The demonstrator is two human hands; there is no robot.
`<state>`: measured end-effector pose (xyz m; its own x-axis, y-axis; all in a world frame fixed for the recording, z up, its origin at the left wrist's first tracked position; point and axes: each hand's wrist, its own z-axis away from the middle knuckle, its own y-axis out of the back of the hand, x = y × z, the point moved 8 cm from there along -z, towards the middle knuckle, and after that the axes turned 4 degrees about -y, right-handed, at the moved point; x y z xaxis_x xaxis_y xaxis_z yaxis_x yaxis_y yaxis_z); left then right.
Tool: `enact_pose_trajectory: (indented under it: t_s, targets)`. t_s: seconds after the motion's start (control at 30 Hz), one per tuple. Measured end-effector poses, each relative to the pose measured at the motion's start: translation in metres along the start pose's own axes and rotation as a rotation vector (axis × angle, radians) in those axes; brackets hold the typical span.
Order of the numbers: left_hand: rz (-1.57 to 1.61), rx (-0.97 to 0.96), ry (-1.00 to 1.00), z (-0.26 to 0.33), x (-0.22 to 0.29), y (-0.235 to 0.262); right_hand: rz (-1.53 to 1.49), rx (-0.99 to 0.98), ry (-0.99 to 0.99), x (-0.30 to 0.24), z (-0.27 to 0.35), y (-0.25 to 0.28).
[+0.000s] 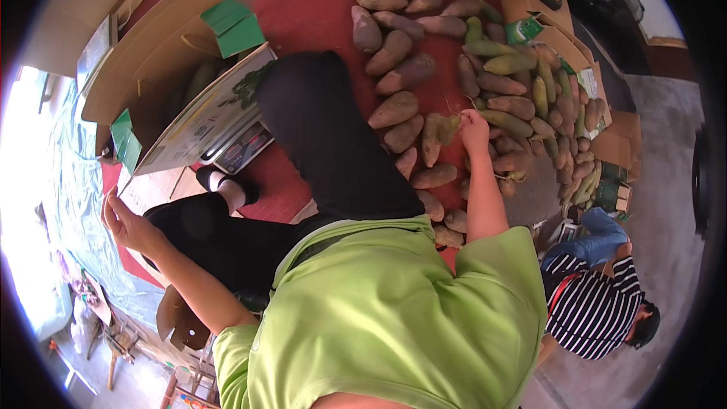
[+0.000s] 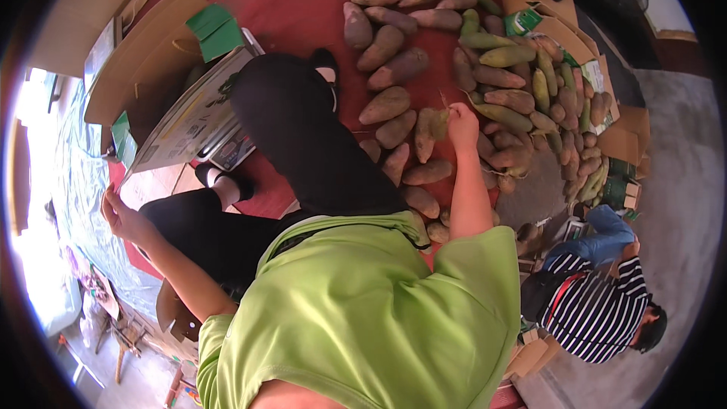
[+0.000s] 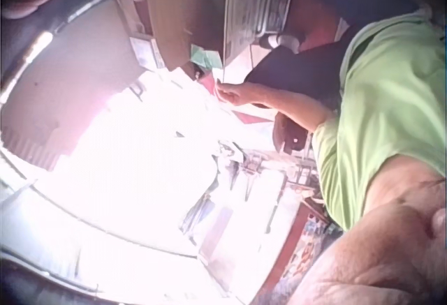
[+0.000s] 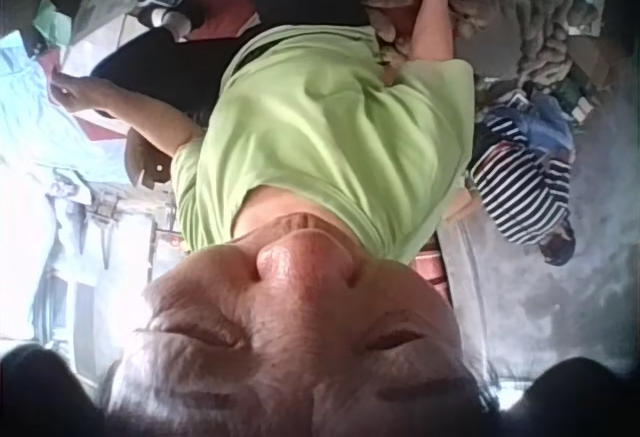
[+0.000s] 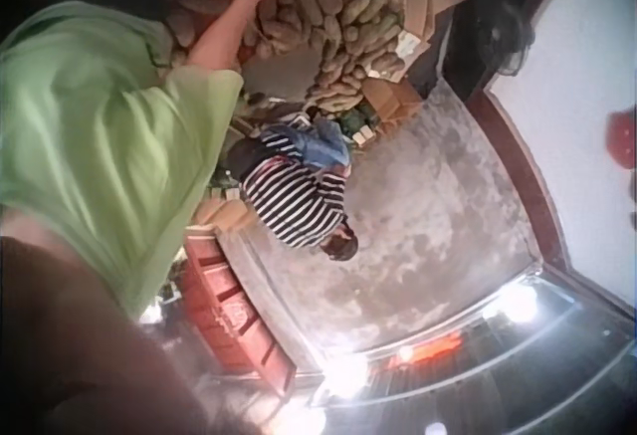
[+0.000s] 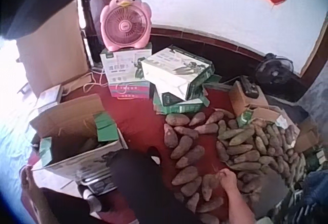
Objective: Pack and weigh radishes into boxes for shipping.
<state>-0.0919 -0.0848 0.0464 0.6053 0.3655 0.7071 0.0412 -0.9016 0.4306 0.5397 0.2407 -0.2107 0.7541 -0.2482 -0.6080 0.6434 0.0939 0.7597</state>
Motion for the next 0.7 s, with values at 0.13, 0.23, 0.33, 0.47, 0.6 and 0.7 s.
enact_pose_trajectory:
  t_s: [0.13, 0.23, 0.33, 0.47, 0.6, 0.7]
  targets:
    - [0.047, -0.011, 0.011, 0.001, -0.002, -0.001, -0.086, 0.073, -0.063, -0.001, -0.017, 0.020]
    - [-0.008, -0.018, 0.012, 0.002, 0.002, -0.004, -0.155, 0.115, -0.024, -0.018, -0.023, 0.021]
    - [-0.031, -0.015, -0.003, 0.001, 0.001, -0.003, -0.154, 0.113, 0.141, -0.040, -0.017, 0.002]
    - [-0.038, -0.011, -0.028, -0.003, -0.003, -0.003, 0.285, 0.048, 0.216, -0.029, 0.003, -0.053]
    - [-0.074, -0.010, 0.002, -0.002, -0.006, -0.001, 0.326, -0.217, 0.093, -0.005, 0.038, -0.108]
    - [-0.010, -0.008, 0.030, 0.001, -0.004, -0.010, 0.262, -0.293, 0.127, 0.016, 0.050, -0.123]
